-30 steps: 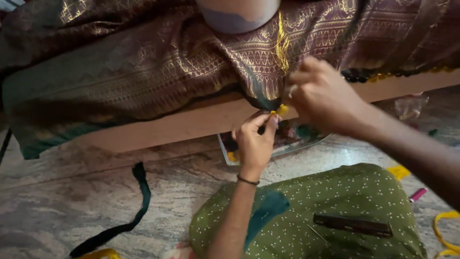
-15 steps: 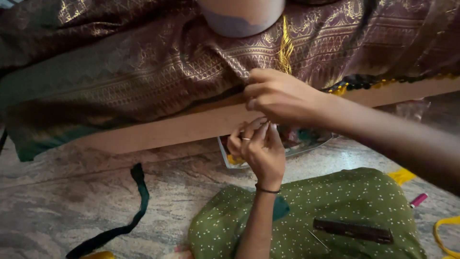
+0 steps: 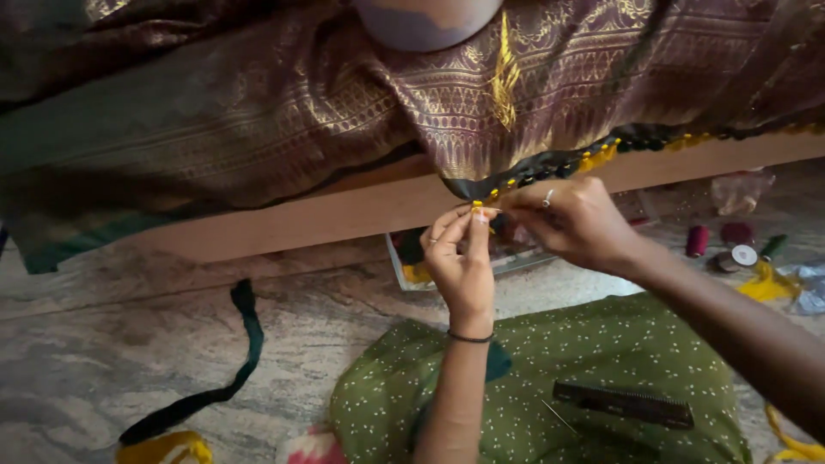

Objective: Creating and attaching decorative tassels to the edge of a sari fabric.

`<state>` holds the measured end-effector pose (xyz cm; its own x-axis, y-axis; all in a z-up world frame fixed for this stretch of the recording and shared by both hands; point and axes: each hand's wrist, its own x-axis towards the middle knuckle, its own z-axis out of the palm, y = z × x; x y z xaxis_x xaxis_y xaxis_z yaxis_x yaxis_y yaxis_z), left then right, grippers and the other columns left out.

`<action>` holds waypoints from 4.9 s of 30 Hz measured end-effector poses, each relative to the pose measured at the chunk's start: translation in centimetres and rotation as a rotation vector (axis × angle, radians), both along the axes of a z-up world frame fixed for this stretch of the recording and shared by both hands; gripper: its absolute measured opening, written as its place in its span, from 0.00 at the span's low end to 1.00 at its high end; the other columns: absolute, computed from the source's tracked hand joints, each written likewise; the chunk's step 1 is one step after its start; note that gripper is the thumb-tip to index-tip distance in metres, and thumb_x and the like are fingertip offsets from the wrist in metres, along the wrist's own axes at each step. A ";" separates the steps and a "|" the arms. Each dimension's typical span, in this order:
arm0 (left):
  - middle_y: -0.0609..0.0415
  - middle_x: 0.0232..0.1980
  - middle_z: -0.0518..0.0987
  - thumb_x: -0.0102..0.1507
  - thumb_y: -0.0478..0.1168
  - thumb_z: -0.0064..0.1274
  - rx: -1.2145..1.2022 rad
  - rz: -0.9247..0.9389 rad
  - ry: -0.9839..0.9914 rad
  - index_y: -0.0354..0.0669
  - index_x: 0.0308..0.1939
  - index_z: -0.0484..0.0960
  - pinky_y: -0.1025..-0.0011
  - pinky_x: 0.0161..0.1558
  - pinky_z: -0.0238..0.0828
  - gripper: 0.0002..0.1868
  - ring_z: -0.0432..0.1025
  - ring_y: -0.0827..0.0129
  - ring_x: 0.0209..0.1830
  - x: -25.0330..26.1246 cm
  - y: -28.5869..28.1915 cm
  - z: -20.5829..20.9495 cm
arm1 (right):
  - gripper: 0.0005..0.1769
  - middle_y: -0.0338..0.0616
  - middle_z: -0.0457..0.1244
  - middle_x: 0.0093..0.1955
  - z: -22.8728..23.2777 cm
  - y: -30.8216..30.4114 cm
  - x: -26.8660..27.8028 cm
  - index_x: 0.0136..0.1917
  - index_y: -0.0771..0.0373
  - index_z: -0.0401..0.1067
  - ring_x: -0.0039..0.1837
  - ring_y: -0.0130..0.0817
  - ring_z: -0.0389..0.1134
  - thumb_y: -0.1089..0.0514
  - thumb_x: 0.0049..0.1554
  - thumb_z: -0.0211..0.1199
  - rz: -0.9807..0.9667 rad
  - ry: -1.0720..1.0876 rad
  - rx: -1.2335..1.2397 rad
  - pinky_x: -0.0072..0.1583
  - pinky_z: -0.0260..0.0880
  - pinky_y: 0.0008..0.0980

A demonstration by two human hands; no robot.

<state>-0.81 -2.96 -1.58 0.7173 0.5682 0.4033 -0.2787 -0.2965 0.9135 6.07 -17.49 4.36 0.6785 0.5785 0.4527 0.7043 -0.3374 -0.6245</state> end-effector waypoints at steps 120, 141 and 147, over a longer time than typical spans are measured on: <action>0.55 0.40 0.80 0.65 0.44 0.57 -0.102 -0.434 0.123 0.42 0.38 0.81 0.62 0.52 0.67 0.09 0.74 0.62 0.44 0.2 2.0 3.4 | 0.05 0.34 0.65 0.39 -5.5 2.3 -1.5 0.48 0.65 0.73 0.39 0.21 0.62 0.61 0.66 0.61 0.002 1.014 0.894 0.41 0.63 0.23; 0.52 0.38 0.78 0.66 0.35 0.56 -0.038 -0.495 0.180 0.35 0.41 0.84 0.74 0.30 0.70 0.05 0.73 0.73 0.28 -1.1 3.7 6.9 | 0.02 0.44 0.58 0.63 -1.6 3.4 -6.8 0.48 0.70 0.73 0.62 0.28 0.67 0.71 0.60 0.63 -0.203 0.297 0.632 0.60 0.76 0.25; 0.57 0.33 0.80 0.60 0.34 0.65 0.286 -0.307 0.010 0.38 0.38 0.89 0.77 0.25 0.62 0.05 0.68 0.79 0.22 -1.9 3.2 8.9 | 0.03 0.44 0.66 0.47 -2.0 3.2 -6.1 0.53 0.70 0.70 0.47 0.24 0.68 0.71 0.65 0.61 -0.305 0.423 0.697 0.48 0.70 0.22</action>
<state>-2.68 0.21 7.31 0.8406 0.1934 0.5060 -0.3852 -0.4434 0.8094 0.00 -14.24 2.31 0.9500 0.0288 0.3109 0.3077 0.0834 -0.9478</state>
